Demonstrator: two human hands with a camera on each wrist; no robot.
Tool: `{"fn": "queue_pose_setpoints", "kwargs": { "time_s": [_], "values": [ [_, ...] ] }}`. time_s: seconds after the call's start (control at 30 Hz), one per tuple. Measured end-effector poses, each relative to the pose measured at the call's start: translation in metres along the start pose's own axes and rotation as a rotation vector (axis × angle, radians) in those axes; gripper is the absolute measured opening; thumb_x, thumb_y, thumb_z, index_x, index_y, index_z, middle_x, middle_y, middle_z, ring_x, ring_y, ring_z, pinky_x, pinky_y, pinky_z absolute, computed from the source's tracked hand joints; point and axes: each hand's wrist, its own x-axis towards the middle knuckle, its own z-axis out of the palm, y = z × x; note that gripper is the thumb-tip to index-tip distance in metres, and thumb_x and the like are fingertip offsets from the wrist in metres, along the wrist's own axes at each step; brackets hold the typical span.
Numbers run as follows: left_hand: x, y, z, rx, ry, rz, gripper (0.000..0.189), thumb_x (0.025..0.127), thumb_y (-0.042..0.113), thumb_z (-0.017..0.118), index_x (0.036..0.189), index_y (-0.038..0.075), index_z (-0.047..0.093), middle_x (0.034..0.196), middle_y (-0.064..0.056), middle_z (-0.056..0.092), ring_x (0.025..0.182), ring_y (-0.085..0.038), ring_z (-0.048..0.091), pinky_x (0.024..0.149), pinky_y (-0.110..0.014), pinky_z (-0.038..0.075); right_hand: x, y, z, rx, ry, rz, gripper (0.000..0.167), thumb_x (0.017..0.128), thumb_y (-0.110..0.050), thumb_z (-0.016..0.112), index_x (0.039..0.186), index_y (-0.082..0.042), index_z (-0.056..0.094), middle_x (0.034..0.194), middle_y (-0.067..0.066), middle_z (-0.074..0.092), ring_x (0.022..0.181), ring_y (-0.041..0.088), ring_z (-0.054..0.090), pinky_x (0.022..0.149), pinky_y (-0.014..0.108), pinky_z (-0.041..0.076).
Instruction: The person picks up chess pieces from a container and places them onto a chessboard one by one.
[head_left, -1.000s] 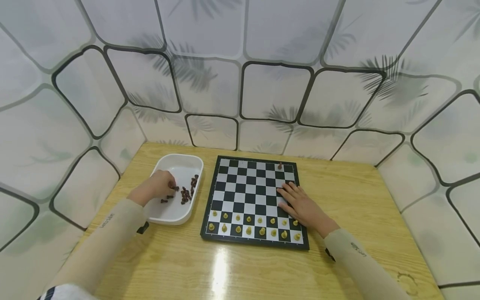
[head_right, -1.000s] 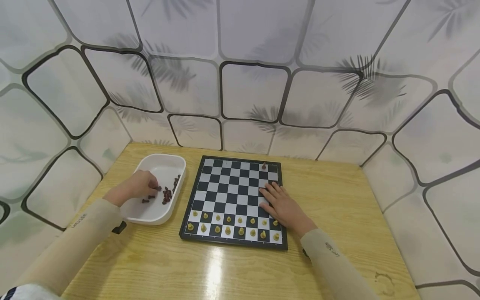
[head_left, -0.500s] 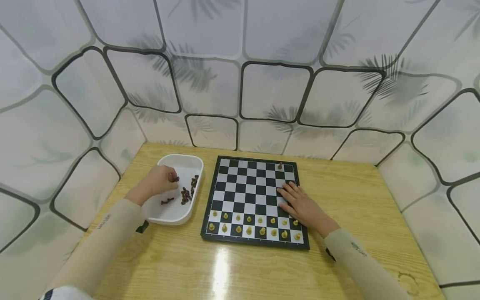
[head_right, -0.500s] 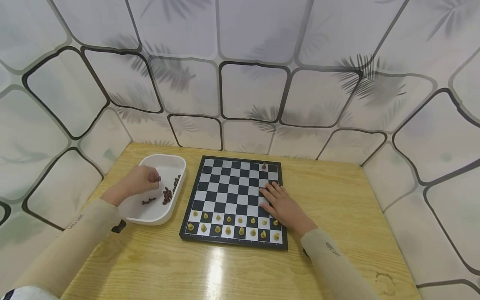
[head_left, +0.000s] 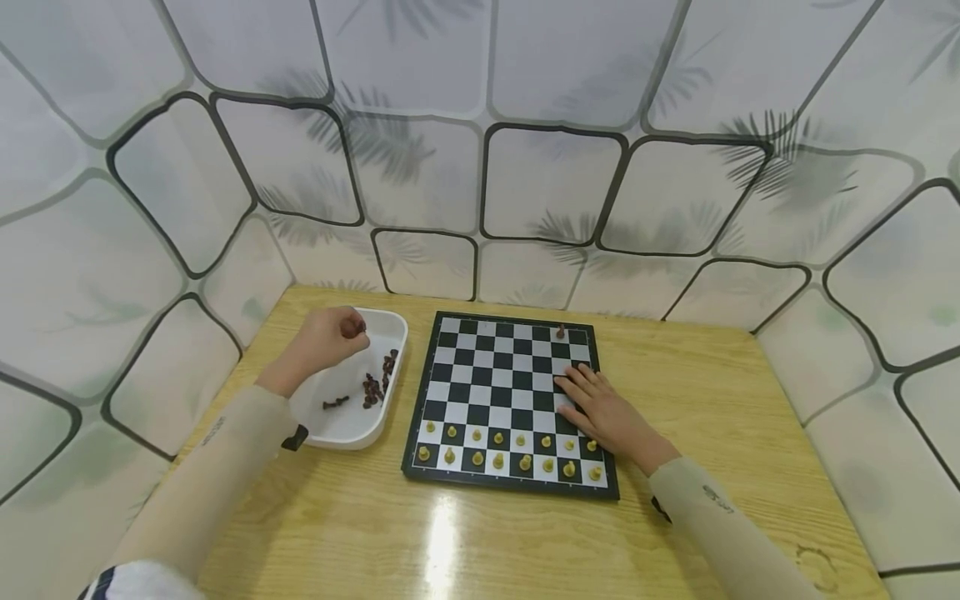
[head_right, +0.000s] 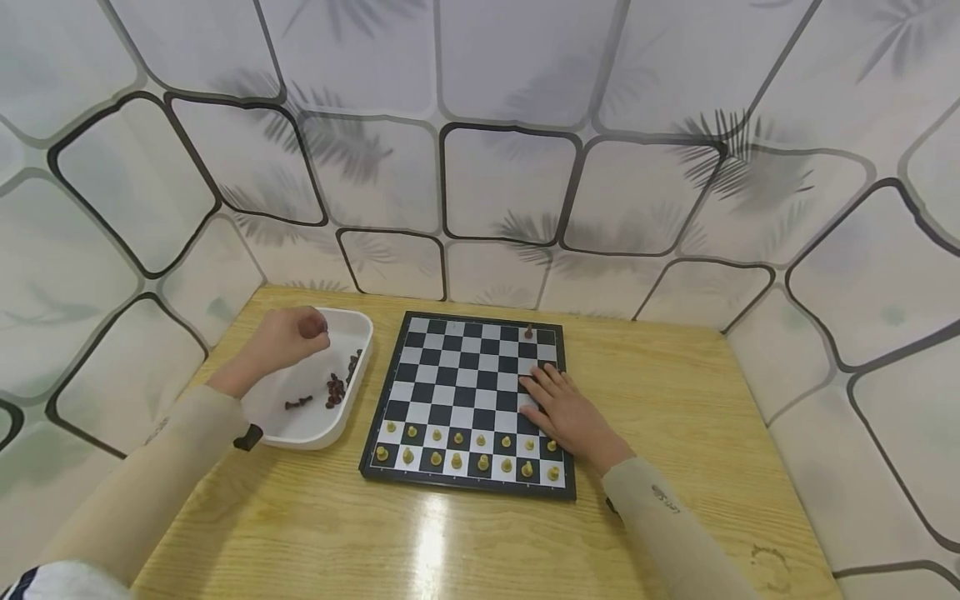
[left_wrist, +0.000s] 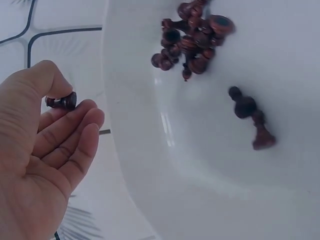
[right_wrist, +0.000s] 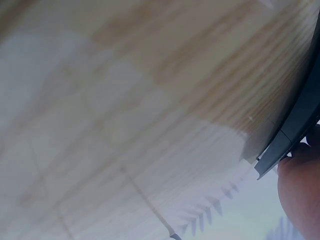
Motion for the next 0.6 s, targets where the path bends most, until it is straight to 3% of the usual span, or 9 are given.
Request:
{"fn": "queue_pose_setpoints", "kwargs": {
  "time_s": [0.2, 0.6],
  "values": [
    [0.008, 0.016, -0.001, -0.022, 0.045, 0.034, 0.022, 0.097, 0.021, 0.066, 0.107, 0.003, 0.074, 0.096, -0.013, 0.077, 0.083, -0.025, 0.071, 0.075, -0.039, 0.056, 0.0, 0.0, 0.0, 0.001, 0.002, 0.0, 0.064, 0.111, -0.045, 0.05, 0.162, -0.008, 0.041, 0.17, 0.022, 0.033, 0.16, 0.045, 0.023, 0.128, 0.063, 0.02],
    [0.026, 0.053, 0.006, -0.071, 0.066, 0.08, 0.021, 0.097, 0.018, 0.071, 0.108, 0.002, 0.078, 0.099, -0.015, 0.078, 0.088, -0.028, 0.071, 0.078, -0.041, 0.057, 0.0, 0.0, 0.001, -0.007, 0.003, 0.0, 0.064, 0.111, -0.046, 0.049, 0.162, -0.009, 0.041, 0.17, 0.021, 0.033, 0.16, 0.045, 0.024, 0.128, 0.064, 0.022]
  ]
}}
